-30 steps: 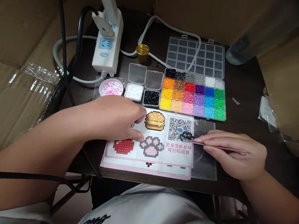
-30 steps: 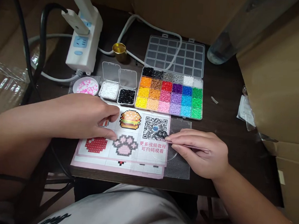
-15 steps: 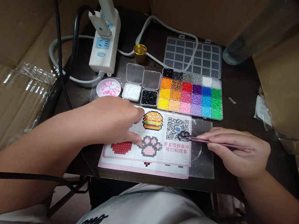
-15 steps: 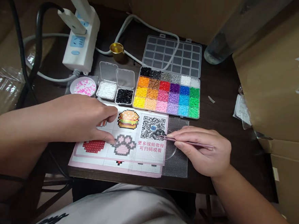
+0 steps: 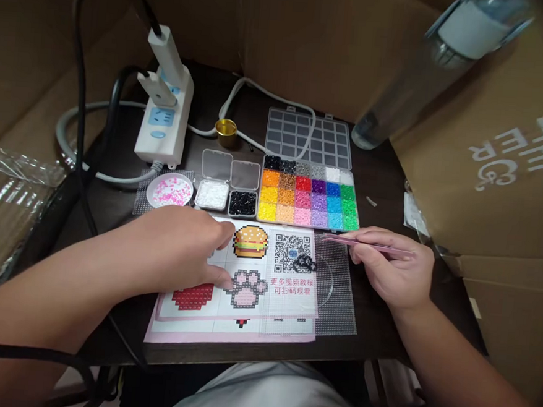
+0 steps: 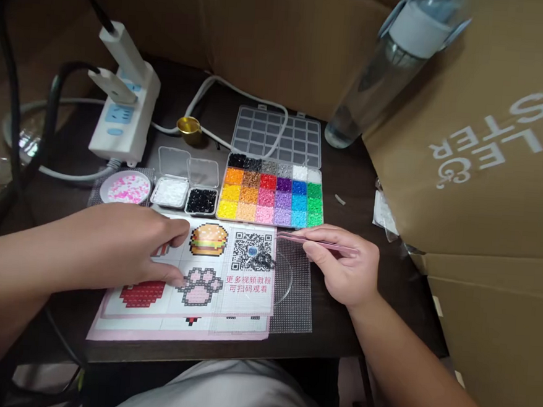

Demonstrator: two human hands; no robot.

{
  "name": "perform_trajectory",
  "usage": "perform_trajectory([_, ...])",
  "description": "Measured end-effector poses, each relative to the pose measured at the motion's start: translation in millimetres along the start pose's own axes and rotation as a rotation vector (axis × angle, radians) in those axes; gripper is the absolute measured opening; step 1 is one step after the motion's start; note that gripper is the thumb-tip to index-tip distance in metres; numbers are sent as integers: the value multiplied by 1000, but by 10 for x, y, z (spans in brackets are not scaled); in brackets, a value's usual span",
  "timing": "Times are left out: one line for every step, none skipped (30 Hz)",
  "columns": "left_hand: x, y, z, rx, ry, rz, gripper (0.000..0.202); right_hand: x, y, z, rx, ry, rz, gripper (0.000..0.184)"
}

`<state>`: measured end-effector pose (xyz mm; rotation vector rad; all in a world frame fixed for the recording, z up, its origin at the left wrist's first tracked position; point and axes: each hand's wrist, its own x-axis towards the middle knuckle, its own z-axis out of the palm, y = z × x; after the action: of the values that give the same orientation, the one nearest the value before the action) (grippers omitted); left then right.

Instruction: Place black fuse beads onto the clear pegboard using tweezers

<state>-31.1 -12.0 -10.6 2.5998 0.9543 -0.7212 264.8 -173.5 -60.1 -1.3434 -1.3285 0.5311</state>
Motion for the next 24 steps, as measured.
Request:
perform_trajectory([-10,8,-12,2,0,-1,50,42,-5,-11,3,32,22,10])
perform_trajectory([-21,17,-25,2,-3,-2,49,99,-20,-18,8,54,38,7])
perform_trajectory([-33,26,-38,-1,-7,-3,47,171,-47,-17,14,65,46,7])
perform_trajectory([-47,36,-53,-5,-14,-6,47,254,-83,-6,22,65,49,7])
perform_trajectory([-61,45,-67,-11,-16,-7,47,344,-127,20,24,54,50,8])
perform_trajectory([-77,55,-82,-18,-15,-2,47,438,-174,63,18,38,50,8])
perform_trajectory([-93,65,-96,-25,-7,3,48,529,-222,124,1,18,50,8])
perform_trajectory([-109,75,-108,-32,-8,2,47,614,-267,202,-17,-3,48,8])
perform_trajectory([-123,84,-117,-41,-13,-1,47,689,-304,295,-35,-27,46,8])
perform_trajectory([-136,92,-124,-49,-15,-9,48,752,-333,399,-46,-58,46,7])
perform_trajectory([-145,99,-127,-56,-18,-16,50,800,-352,508,-45,-95,42,7])
perform_trajectory([-152,104,-128,-61,-20,-22,51,835,-360,617,-39,-138,43,7])
perform_trajectory([-156,108,-126,-63,-17,-23,53,857,-359,720,-29,-182,46,8])
perform_trajectory([-158,110,-123,-64,-12,-20,53,866,-351,812,-17,-221,53,9])
perform_trajectory([-158,111,-120,-64,-10,-15,54,867,-337,892,-7,-251,64,10])
perform_trajectory([-156,111,-116,-65,-9,-12,54,860,-319,958,2,-270,76,10])
perform_trajectory([-154,112,-113,-67,-9,-9,54,849,-301,1010,10,-281,88,10])
perform_trajectory([-151,112,-111,-67,-13,-10,54,834,-283,1048,16,-285,98,10])
perform_trajectory([-148,113,-110,-65,-20,-10,54,819,-268,1076,19,-283,104,10])
perform_trajectory([-144,114,-109,-61,-30,-12,55,803,-255,1095,18,-277,104,10])
perform_trajectory([-141,116,-108,-56,-38,-11,56,789,-245,1107,12,-269,97,10])
perform_trajectory([-137,117,-108,-52,-44,-7,56,777,-238,1114,2,-259,86,11])
perform_trajectory([-133,117,-107,-48,-51,-1,57,766,-233,1118,-8,-248,76,11])
perform_trajectory([-130,118,-106,-47,-56,3,57,757,-228,1119,-17,-241,71,12])
